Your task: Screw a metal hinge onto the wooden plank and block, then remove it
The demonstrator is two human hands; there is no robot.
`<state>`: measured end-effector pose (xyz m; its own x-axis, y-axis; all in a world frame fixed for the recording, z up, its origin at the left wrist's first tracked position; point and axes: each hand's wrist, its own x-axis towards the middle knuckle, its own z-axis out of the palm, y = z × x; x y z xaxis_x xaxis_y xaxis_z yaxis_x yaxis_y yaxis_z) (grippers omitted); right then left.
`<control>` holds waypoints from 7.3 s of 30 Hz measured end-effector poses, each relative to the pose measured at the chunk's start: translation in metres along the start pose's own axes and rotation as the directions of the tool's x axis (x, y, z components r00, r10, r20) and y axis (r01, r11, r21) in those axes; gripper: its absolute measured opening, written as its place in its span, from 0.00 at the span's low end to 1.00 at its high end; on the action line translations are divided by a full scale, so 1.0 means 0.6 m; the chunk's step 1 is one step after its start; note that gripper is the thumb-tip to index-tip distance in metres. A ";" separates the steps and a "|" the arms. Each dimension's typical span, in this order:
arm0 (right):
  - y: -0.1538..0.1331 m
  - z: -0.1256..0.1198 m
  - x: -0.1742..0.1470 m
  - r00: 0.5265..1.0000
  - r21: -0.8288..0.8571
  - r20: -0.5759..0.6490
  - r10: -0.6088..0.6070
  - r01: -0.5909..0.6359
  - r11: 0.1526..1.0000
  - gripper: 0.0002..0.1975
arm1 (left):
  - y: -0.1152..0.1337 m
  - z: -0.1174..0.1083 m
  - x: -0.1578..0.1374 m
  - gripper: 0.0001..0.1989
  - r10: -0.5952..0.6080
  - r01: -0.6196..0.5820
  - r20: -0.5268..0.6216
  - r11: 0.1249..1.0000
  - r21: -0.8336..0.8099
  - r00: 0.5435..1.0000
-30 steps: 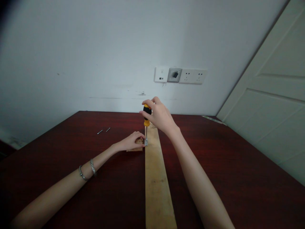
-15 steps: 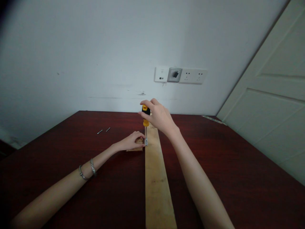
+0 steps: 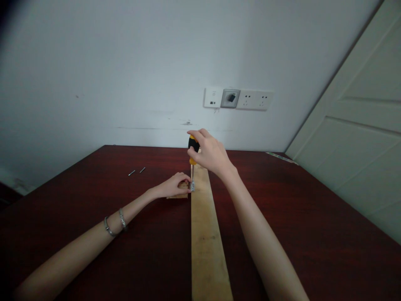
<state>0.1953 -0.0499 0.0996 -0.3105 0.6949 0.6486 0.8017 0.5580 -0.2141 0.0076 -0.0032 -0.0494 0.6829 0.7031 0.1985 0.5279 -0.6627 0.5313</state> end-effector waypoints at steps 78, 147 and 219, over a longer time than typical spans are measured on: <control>-0.003 -0.002 -0.001 0.998 0.012 0.052 0.023 -0.024 1.000 0.24 | -0.002 0.000 -0.001 0.19 -0.007 0.007 0.023 1.000 -0.008 1.000; -0.008 -0.014 -0.004 0.999 0.038 0.031 -0.008 0.007 0.999 0.20 | -0.002 -0.001 -0.002 0.19 0.016 -0.016 0.006 1.000 -0.013 1.000; 0.013 -0.011 0.012 0.998 0.128 0.049 -0.047 0.041 0.991 0.16 | 0.008 -0.004 -0.005 0.19 -0.052 0.053 0.025 0.998 -0.018 0.998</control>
<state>0.2031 -0.0436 0.1074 -0.3731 0.6893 0.6210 0.7163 0.6394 -0.2795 0.0069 -0.0074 -0.0453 0.6670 0.7299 0.1497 0.5538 -0.6201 0.5557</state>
